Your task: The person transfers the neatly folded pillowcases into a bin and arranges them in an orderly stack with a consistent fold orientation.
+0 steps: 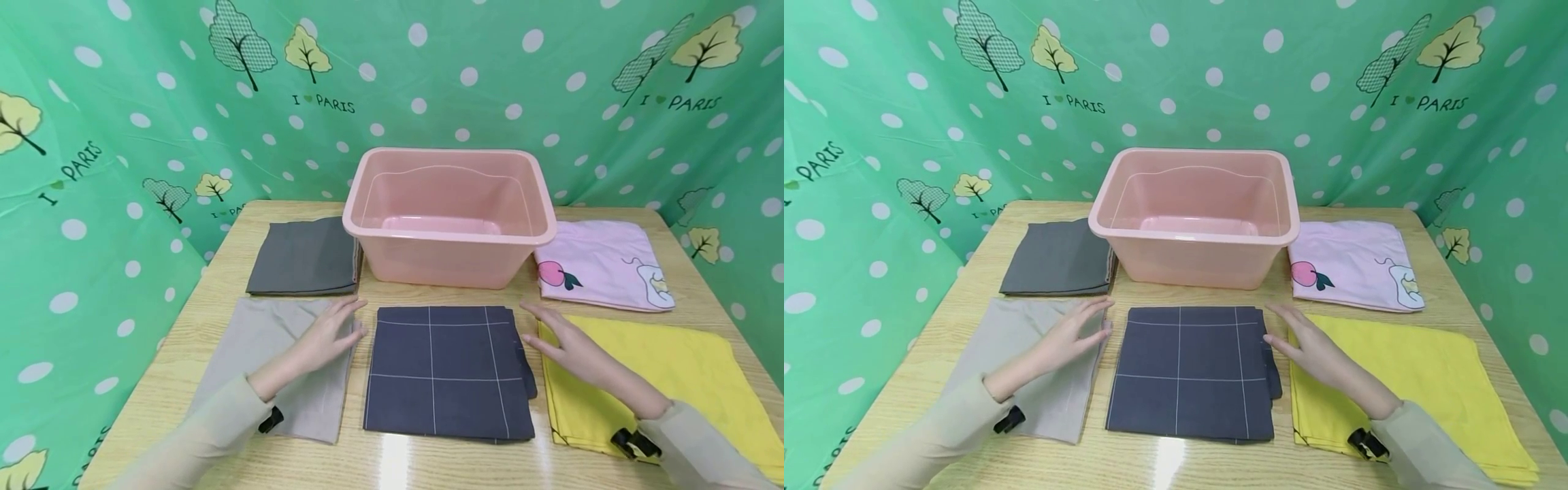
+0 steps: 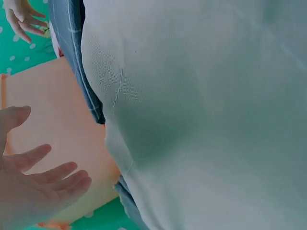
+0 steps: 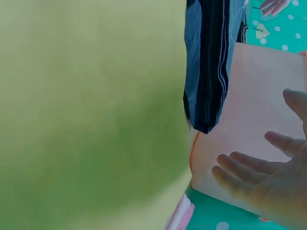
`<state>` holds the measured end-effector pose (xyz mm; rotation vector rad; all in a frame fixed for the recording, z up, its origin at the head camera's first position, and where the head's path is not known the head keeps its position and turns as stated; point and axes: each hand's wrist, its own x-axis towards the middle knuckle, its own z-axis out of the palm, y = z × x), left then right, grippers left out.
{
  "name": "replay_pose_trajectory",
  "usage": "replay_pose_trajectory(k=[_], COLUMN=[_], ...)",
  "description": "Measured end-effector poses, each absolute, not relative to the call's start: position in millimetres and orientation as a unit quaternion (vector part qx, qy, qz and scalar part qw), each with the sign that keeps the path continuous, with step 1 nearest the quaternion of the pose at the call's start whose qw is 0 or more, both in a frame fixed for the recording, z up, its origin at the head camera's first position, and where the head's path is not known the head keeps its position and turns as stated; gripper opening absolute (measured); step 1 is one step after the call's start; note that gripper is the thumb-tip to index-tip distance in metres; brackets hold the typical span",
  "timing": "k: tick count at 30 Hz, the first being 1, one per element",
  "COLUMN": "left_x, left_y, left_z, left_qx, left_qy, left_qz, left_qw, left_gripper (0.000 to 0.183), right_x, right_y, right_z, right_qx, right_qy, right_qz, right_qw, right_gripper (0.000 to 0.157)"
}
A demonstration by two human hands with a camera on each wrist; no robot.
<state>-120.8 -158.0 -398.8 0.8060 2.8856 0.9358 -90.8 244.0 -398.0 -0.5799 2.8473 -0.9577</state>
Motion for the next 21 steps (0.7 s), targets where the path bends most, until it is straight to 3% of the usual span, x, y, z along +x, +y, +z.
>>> replay_pose_trajectory(k=[12,21], left_x=[-116.1,-115.7], left_y=[-152.4,-148.9], left_z=[-408.5,-413.9], left_qx=[0.221,0.199], left_qy=[0.894,0.836], left_qz=[0.383,0.48], left_qw=[0.07,0.175], left_gripper=[0.049,0.047], right_x=[-84.3,-83.7], right_y=[236.9,235.8], right_z=[-405.6,-413.1], right_qx=[-0.154,-0.133], right_qy=[0.902,0.882], right_qz=[-0.396,-0.442], right_qw=[0.076,0.096], right_gripper=[0.049,0.047])
